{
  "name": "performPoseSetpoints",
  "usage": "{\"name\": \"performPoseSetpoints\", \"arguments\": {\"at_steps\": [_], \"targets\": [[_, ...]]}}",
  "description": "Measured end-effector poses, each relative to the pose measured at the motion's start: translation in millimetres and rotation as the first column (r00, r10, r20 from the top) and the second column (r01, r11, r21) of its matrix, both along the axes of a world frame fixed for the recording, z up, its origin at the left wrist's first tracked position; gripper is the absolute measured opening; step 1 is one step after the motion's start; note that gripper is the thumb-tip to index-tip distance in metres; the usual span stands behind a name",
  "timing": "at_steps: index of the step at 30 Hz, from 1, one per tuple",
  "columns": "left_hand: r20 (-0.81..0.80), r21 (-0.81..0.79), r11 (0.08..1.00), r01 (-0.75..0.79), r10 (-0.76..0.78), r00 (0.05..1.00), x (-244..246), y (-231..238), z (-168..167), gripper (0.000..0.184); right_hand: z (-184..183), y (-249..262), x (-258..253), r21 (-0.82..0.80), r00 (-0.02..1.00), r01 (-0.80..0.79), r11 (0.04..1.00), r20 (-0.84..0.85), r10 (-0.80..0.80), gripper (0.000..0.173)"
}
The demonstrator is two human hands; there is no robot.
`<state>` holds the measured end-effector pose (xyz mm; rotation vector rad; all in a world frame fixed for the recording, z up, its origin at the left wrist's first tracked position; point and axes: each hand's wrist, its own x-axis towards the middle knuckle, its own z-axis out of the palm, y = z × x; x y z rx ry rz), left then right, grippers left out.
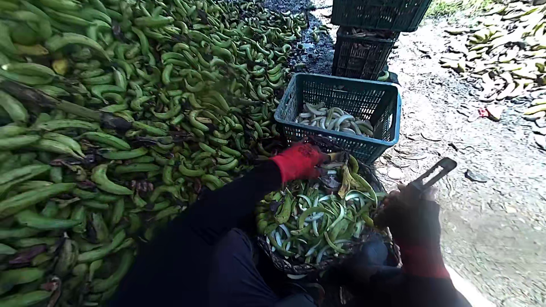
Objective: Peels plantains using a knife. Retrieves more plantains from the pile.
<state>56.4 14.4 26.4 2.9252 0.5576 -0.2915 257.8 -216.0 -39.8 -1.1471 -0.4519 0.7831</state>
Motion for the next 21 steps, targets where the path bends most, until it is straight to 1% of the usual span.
{"name": "performPoseSetpoints", "arguments": {"at_steps": [2,4,5,7,8,9,11,12,14,16,17,18,19,20,21], "targets": [[-0.047,-0.026,0.989,0.143,-0.144,0.988,-39,-32,-25,0.043,4,-1,-4,0.002,1.0,0.008,1.0,-0.004,-0.008,0.057],[-0.09,-0.107,0.962,0.25,-0.26,0.961,-72,-74,-43,0.037,10,-4,-7,-0.013,0.999,-0.023,1.0,-0.032,0.023,0.059],[-0.101,-0.135,0.952,0.273,-0.288,0.952,-85,-95,-48,0.032,11,-5,-8,-0.017,0.997,-0.051,0.999,-0.05,0.051,0.06],[-0.149,-0.2,0.945,0.259,-0.29,0.945,-99,-126,-51,0.035,11,0,-11,0.001,0.993,-0.072,0.997,-0.092,0.072,0.055],[-0.154,-0.211,0.947,0.243,-0.277,0.948,-101,-129,-51,0.036,11,5,-12,0.012,0.992,-0.082,0.997,-0.1,0.082,0.053],[-0.144,-0.195,0.954,0.228,-0.258,0.955,-102,-125,-49,0.034,10,9,-13,0.027,0.99,-0.087,0.996,-0.113,0.09,0.053],[-0.131,-0.109,0.972,0.21,-0.224,0.966,-98,-108,-40,0.029,7,13,-15,0.031,0.987,-0.092,0.995,-0.13,0.095,0.052],[-0.146,-0.084,0.972,0.221,-0.231,0.962,-95,-103,-34,0.03,6,15,-17,0.02,0.988,-0.089,0.996,-0.126,0.091,0.051],[-0.174,-0.091,0.955,0.281,-0.293,0.94,-86,-103,-27,0.036,4,15,-19,-0.015,0.991,-0.12,0.993,-0.054,0.119,0.049],[-0.221,-0.11,0.946,0.305,-0.322,0.921,-76,-111,-30,0.045,7,12,-23,-0.065,0.994,-0.114,0.991,-0.014,0.113,0.053],[-0.28,-0.12,0.96,0.253,-0.278,0.919,-72,-114,-31,0.047,11,11,-24,-0.096,0.995,-0.101,0.99,-0.012,0.101,0.055],[-0.363,-0.142,0.982,0.123,-0.167,0.917,-68,-116,-28,0.045,12,10,-23,-0.107,0.996,-0.088,0.99,-0.023,0.086,0.057],[-0.444,-0.167,0.984,-0.061,-0.02,0.896,-65,-117,-23,0.042,11,8,-20,-0.096,0.996,-0.081,0.992,-0.031,0.078,0.058],[-0.503,-0.189,0.948,-0.254,0.129,0.854,-61,-117,-20,0.043,10,5,-16,-0.077,0.996,-0.079,0.994,-0.042,0.076,0.058],[-0.534,-0.193,0.887,-0.421,0.265,0.803,-59,-116,-21,0.046,11,3,-12,-0.063,0.997,-0.063,0.996,-0.054,0.06,0.058]]}}
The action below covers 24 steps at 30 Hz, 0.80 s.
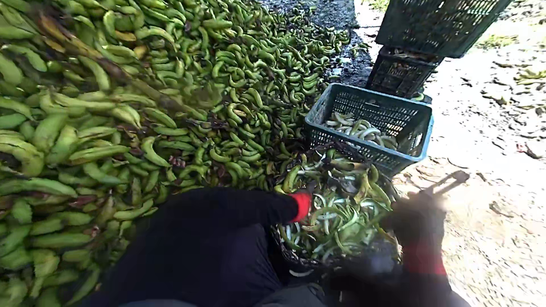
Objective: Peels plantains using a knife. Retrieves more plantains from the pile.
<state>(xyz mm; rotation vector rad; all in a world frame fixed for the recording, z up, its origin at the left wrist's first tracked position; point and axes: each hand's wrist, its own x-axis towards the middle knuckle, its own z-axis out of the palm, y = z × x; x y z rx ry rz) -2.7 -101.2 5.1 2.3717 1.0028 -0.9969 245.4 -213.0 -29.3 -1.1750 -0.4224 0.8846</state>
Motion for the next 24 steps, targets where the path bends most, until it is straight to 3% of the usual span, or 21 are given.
{"name": "performPoseSetpoints", "arguments": {"at_steps": [1,3,6,8,10,12,13,15,17,19,21,24], "targets": [[-0.024,0.004,0.993,-0.115,0.115,0.993,2,2,-4,0.052,2,-1,3,0.008,1.0,0.011,1.0,-0.003,-0.011,0.058],[-0.043,0.046,0.98,-0.195,0.197,0.979,6,5,-15,0.059,7,-3,9,0.014,1.0,0.027,1.0,-0.01,-0.027,0.061],[0.03,0.102,0.918,-0.383,0.382,0.924,12,8,-42,0.091,5,-4,13,0.042,0.999,0.04,0.998,-0.006,-0.04,0.063],[-0.008,0.135,0.885,-0.446,0.452,0.892,20,9,-51,0.08,4,-3,13,0.06,0.998,0.062,0.996,-0.032,-0.06,0.062],[-0.151,0.168,0.951,-0.258,0.284,0.947,20,15,-55,0.06,4,0,12,0.043,0.998,0.056,0.997,-0.015,-0.056,0.062],[-0.225,0.084,0.995,0.057,-0.037,0.974,7,32,-57,0.037,0,1,12,0.02,0.998,0.056,0.998,0.022,-0.056,0.063],[-0.234,0.042,0.969,0.243,-0.227,0.945,-2,47,-61,0.03,-1,3,13,0.018,0.997,0.064,0.998,0.037,-0.064,0.064],[-0.226,0.002,0.793,0.609,-0.593,0.773,-19,78,-76,0.024,-2,2,18,0.029,0.996,0.076,0.997,0.035,-0.077,0.061],[-0.152,0.031,0.719,0.695,-0.683,0.714,-27,93,-80,0.033,-1,-2,21,0.029,0.995,0.088,0.996,0.04,-0.089,0.054],[-0.098,0.062,0.781,0.621,-0.614,0.783,-29,91,-65,0.04,-1,-3,21,0.057,0.996,0.084,0.995,-0.018,-0.083,0.053],[-0.024,0.106,0.892,0.439,-0.439,0.898,-30,89,-37,0.044,-2,-3,22,0.085,0.996,0.066,0.994,-0.058,-0.061,0.059],[0.098,0.193,0.972,0.134,-0.155,0.983,-37,95,11,0.051,1,-1,17,0.053,0.999,0.039,0.998,-0.038,-0.037,0.06]]}}
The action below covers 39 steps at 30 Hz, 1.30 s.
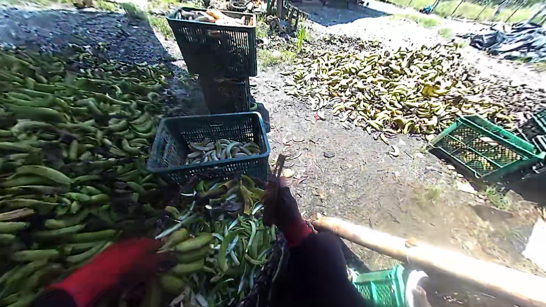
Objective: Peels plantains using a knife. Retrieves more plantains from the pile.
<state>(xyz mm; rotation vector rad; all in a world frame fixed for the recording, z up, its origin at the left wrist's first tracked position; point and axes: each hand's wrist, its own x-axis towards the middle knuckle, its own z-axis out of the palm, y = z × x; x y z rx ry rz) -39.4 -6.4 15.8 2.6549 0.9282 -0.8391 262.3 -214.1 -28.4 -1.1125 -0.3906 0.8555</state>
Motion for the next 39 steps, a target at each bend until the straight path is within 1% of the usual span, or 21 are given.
{"name": "performPoseSetpoints", "arguments": {"at_steps": [1,3,5,7,8,9,10,11,13,14,16,17,19,21,22,24,27,29,33,36,39], "targets": [[0.044,0.028,0.997,-0.075,0.074,0.996,-1,2,15,0.055,0,1,-2,-0.019,1.0,-0.011,1.0,0.017,0.011,0.061],[0.202,0.081,0.983,-0.167,0.148,0.968,-3,5,33,0.062,-2,2,-6,-0.043,0.999,-0.026,0.999,0.046,0.028,0.063],[0.3,0.136,0.967,-0.217,0.168,0.939,4,1,40,0.068,-6,5,-9,-0.044,0.998,-0.042,0.998,0.043,0.044,0.064],[0.368,0.176,0.947,-0.269,0.19,0.91,22,-13,36,0.064,-10,7,-10,-0.057,0.999,-0.05,0.997,-0.003,0.05,0.064],[0.389,0.166,0.935,-0.313,0.23,0.892,32,-23,28,0.06,-12,7,-11,-0.1,0.998,-0.056,0.993,0.02,0.058,0.064],[0.391,0.132,0.923,-0.361,0.286,0.875,41,-32,15,0.058,-16,8,-12,-0.183,0.992,-0.055,0.982,0.101,0.075,0.065],[0.37,0.085,0.915,-0.393,0.337,0.866,47,-39,-6,0.056,-23,8,-15,-0.289,0.969,-0.048,0.956,0.218,0.114,0.067],[0.345,0.03,0.912,-0.408,0.374,0.861,47,-44,-35,0.056,-32,6,-21,-0.377,0.938,-0.047,0.925,0.302,0.171,0.065],[0.296,-0.084,0.901,-0.425,0.43,0.853,43,-53,-88,0.057,-49,6,-29,-0.465,0.913,-0.062,0.883,0.33,0.238,0.053],[0.304,-0.117,0.893,-0.434,0.448,0.841,41,-59,-100,0.057,-54,5,-33,-0.486,0.916,-0.086,0.87,0.304,0.261,0.046],[0.322,-0.146,0.889,-0.434,0.457,0.829,36,-64,-101,0.056,-57,0,-47,-0.512,0.925,-0.173,0.841,0.21,0.318,0.038],[0.325,-0.16,0.891,-0.424,0.453,0.83,33,-64,-100,0.054,-57,-7,-56,-0.538,0.909,-0.228,0.811,0.181,0.375,0.041],[0.349,-0.191,0.9,-0.392,0.436,0.83,26,-63,-99,0.049,-64,-19,-76,-0.532,0.871,-0.321,0.784,0.159,0.465,0.049],[0.38,-0.192,0.914,-0.358,0.405,0.832,25,-62,-102,0.046,-72,-25,-96,-0.518,0.82,-0.381,0.766,0.193,0.539,0.059],[0.398,-0.183,0.922,-0.34,0.386,0.832,26,-63,-104,0.044,-76,-25,-105,-0.522,0.8,-0.395,0.756,0.21,0.562,0.06],[0.429,-0.181,0.927,-0.328,0.375,0.822,28,-64,-108,0.041,-81,-22,-118,-0.551,0.777,-0.407,0.729,0.211,0.593,0.057],[0.411,-0.185,0.928,-0.323,0.372,0.832,29,-62,-104,0.041,-78,-16,-129,-0.613,0.787,-0.416,0.671,0.126,0.604,0.055],[0.398,-0.192,0.923,-0.335,0.385,0.832,30,-62,-100,0.043,-79,-13,-131,-0.633,0.797,-0.417,0.653,0.092,0.597,0.051],[0.437,-0.192,0.924,-0.331,0.382,0.814,30,-63,-106,0.041,-79,-13,-136,-0.647,0.789,-0.426,0.633,0.077,0.609,0.049],[0.458,-0.17,0.929,-0.329,0.37,0.808,32,-66,-110,0.041,-83,-7,-139,-0.685,0.799,-0.39,0.616,0.082,0.596,0.046],[0.448,-0.142,0.938,-0.316,0.346,0.824,36,-71,-114,0.041,-92,13,-143,-0.73,0.793,-0.387,0.563,0.048,0.608,0.049]]}}
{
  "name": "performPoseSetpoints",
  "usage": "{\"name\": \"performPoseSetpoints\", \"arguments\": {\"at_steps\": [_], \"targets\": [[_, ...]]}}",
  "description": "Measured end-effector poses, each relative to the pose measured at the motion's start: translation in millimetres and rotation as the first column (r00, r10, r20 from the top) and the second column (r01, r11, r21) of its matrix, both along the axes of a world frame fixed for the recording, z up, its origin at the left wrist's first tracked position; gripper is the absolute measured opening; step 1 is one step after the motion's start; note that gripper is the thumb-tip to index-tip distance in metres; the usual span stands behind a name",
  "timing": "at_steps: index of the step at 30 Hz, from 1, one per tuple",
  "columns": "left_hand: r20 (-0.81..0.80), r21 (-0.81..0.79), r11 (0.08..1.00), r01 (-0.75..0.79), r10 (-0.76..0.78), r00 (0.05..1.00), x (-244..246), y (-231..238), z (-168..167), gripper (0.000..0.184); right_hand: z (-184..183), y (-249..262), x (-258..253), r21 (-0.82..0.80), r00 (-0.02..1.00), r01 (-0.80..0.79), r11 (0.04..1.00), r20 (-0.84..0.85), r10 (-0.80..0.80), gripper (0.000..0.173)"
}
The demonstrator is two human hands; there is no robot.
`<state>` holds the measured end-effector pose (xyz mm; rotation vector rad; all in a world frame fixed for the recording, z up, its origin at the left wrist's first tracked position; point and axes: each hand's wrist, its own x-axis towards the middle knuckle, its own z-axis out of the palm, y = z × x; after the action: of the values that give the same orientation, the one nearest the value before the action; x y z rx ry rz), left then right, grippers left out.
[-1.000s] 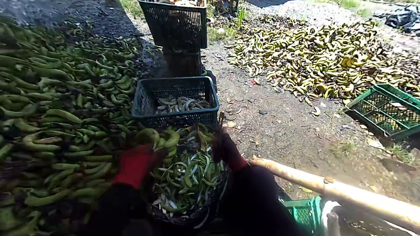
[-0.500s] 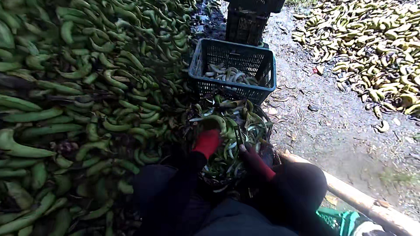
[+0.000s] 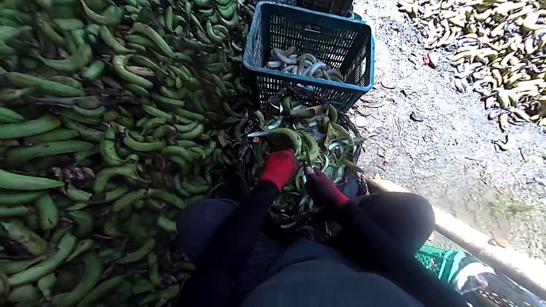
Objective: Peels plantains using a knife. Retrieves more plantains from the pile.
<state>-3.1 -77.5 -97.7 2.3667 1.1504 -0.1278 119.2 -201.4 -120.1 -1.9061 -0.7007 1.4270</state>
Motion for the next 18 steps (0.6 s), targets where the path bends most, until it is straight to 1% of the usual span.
{"name": "performPoseSetpoints", "arguments": {"at_steps": [1,3,6,8,10,11,13,15,18], "targets": [[0.009,-0.006,1.0,-0.004,0.004,1.0,-1,-1,-1,0.041,-4,4,-2,-0.001,1.0,-0.003,1.0,-0.009,0.003,0.05],[0.047,-0.061,0.996,-0.069,0.072,0.996,-4,9,3,0.039,-5,10,-3,0.037,1.0,-0.002,0.999,-0.012,0.002,0.053],[0.019,-0.169,0.972,-0.161,0.167,0.986,-9,21,7,0.039,-1,6,-11,0.045,1.0,-0.006,0.999,-0.024,0.007,0.053],[0.029,-0.158,0.971,-0.18,0.186,0.982,-8,19,4,0.04,-6,12,-12,0.025,0.999,-0.009,1.0,-0.036,0.01,0.055],[0.119,-0.136,0.969,-0.208,0.225,0.967,-14,5,-3,0.04,-16,17,-16,0.027,0.999,-0.003,1.0,-0.044,0.004,0.055],[0.161,-0.134,0.961,-0.243,0.263,0.951,-16,3,-5,0.04,-14,18,-17,0.039,0.999,0.005,0.999,-0.051,-0.003,0.054],[0.213,-0.183,0.929,-0.322,0.358,0.909,-16,3,-6,0.041,-1,11,-22,0.068,0.995,0.031,0.997,-0.092,-0.025,0.053],[0.234,-0.229,0.903,-0.364,0.414,0.88,-15,6,-5,0.043,9,8,-28,0.061,0.991,0.053,0.997,-0.124,-0.045,0.052],[0.244,-0.257,0.899,-0.355,0.416,0.876,-14,0,-5,0.045,-7,22,-20,0.048,0.984,0.051,0.998,-0.173,-0.042,0.053]]}}
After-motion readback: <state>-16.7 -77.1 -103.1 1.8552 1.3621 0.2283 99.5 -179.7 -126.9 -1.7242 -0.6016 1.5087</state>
